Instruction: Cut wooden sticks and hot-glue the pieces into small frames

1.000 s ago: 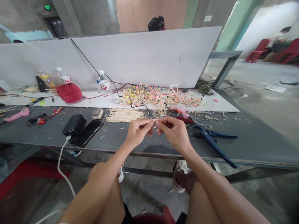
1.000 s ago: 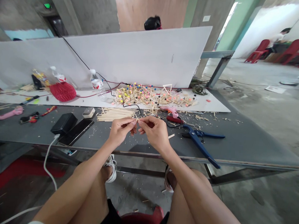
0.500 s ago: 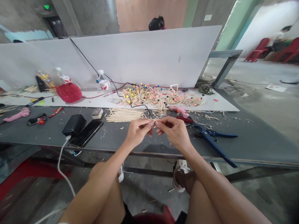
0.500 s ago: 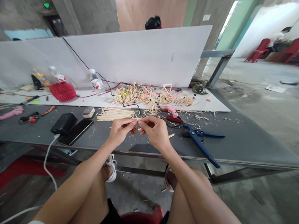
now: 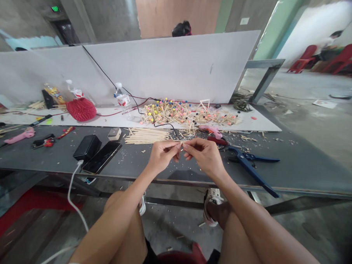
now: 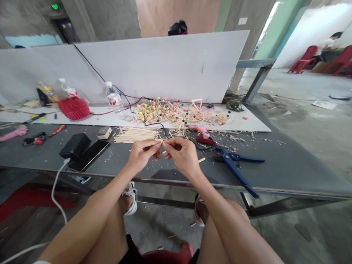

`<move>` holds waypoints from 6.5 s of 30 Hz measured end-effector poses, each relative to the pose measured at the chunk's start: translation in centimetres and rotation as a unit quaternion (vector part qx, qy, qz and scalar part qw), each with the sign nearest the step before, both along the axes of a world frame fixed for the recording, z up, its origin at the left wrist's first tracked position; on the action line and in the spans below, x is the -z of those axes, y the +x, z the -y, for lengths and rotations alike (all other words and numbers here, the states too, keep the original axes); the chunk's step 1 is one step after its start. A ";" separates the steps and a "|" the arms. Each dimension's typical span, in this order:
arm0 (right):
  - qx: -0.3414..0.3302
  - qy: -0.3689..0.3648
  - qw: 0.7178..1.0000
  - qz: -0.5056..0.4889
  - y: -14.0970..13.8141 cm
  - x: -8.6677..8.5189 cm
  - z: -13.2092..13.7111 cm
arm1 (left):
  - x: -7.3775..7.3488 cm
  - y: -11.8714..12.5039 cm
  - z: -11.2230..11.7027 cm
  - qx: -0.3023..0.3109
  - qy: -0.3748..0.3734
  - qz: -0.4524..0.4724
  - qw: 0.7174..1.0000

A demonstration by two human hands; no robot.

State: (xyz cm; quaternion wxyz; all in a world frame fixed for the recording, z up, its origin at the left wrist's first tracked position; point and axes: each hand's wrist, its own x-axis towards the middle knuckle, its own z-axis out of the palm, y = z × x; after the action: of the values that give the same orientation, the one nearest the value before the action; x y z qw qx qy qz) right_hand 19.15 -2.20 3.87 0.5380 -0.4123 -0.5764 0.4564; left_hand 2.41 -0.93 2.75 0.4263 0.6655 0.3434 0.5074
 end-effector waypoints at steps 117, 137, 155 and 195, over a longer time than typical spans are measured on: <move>-0.011 -0.022 0.999 0.027 0.0 -0.5 0.6 | -0.1 -0.4 0.3 0.018 -0.012 -0.032 0.999; -0.014 -0.028 0.999 0.034 0.1 -0.6 0.6 | -0.3 -0.4 0.4 0.026 -0.022 -0.033 0.999; -0.015 -0.033 0.999 0.037 0.1 -0.8 0.7 | -0.2 -0.5 0.4 0.023 -0.015 -0.056 0.998; -0.002 0.011 1.000 0.010 0.4 0.1 0.3 | -0.1 0.5 0.3 -0.003 0.007 -0.027 1.000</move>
State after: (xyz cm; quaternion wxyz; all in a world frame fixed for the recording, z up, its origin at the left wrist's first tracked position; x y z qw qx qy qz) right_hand 19.58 -2.51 3.77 0.5358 -0.4101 -0.5873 0.4470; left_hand 2.94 -1.26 2.81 0.4104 0.6809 0.3529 0.4933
